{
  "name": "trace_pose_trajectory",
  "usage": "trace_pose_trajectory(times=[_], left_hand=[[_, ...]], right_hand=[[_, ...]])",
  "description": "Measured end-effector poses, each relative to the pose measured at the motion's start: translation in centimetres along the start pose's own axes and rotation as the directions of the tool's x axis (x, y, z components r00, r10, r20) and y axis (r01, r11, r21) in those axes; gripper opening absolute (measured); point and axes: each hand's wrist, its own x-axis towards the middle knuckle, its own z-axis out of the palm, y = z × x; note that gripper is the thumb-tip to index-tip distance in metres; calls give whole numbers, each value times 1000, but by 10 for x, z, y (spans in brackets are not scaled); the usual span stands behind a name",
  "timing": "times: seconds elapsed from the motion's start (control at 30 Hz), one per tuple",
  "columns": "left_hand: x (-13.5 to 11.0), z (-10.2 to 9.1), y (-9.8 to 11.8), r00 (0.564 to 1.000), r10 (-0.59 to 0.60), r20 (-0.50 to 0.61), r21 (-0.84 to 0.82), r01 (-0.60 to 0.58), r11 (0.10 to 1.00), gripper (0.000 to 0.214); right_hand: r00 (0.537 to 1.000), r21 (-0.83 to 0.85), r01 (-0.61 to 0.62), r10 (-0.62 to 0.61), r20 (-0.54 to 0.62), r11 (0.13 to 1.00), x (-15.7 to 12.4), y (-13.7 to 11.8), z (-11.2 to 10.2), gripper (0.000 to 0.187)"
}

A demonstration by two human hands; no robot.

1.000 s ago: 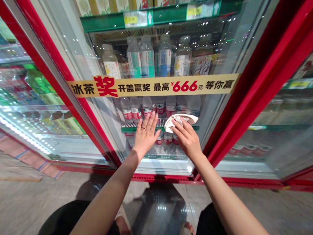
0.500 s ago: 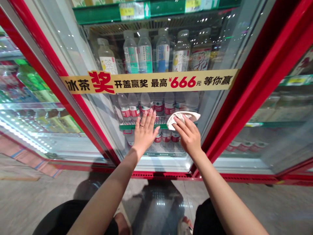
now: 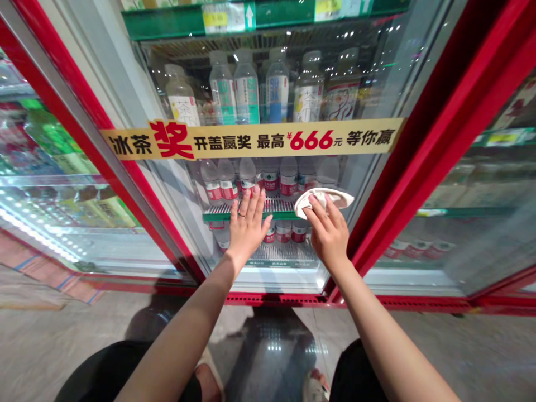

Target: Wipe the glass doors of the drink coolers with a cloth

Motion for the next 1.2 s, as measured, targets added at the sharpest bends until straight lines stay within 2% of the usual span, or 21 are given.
trace_pose_trajectory(times=[0.1, 0.17, 0.3, 0.37, 0.43, 0.53, 0.6, 0.67, 0.8, 0.87, 0.93, 1.0, 1.1, 1.2], left_hand=[[0, 1, 0, 1000, 5, -25, 10, -5, 1000, 96], [0, 2, 1, 999, 14, -48, 18, -13, 1000, 97], [0, 2, 0, 999, 12, -38, 6, -12, 1000, 98], [0, 1, 0, 1000, 9, -27, 2, -9, 1000, 98], [0, 1, -1, 999, 14, -34, 8, -13, 1000, 98], [0, 1, -1, 999, 15, -33, 1, -15, 1000, 99], [0, 2, -1, 1000, 7, -17, -16, -8, 1000, 100], [-1, 2, -1, 1000, 1, -11, -27, -1, 1000, 100], [-1, 3, -1, 999, 4, -37, -18, -5, 1000, 98], [-1, 3, -2, 998, 10, -63, -6, -11, 1000, 97], [-1, 3, -2, 997, 13, -75, -10, -14, 1000, 96], [-1, 4, -2, 998, 11, -68, -21, -13, 1000, 97], [-1, 4, -2, 998, 8, -60, -11, -9, 1000, 96], [-1, 3, -2, 998, 11, -60, 1, -10, 1000, 95]], right_hand=[[996, -8, -89, 89, -27, 996, 4, -4, 1, 54], [994, 1, -105, 105, -3, 994, 8, -8, 1, 56], [992, 46, 31, -36, 119, 998, 12, -12, -3, 55], [988, 64, 117, -123, 93, 991, 9, -9, -5, 52], [989, 41, 146, -146, -4, 988, 5, -3, -5, 47], [995, -5, 24, -24, -95, 1000, 2, 5, -1, 47], [992, 6, -88, 88, -88, 996, 2, 9, 2, 54], [989, 27, -139, 140, -55, 990, 4, 11, 4, 60], [997, 39, -72, 71, 9, 997, 4, 15, 0, 54], [1000, 42, 1, -1, -1, 999, 1, 19, -4, 48], [999, 37, 25, -23, -38, 999, -3, 24, -6, 47], [997, 39, -38, 41, -64, 998, -5, 29, -5, 51], [987, 63, -153, 155, -44, 986, -3, 32, -3, 59], [989, 92, -143, 145, -8, 985, 1, 29, -4, 60]])
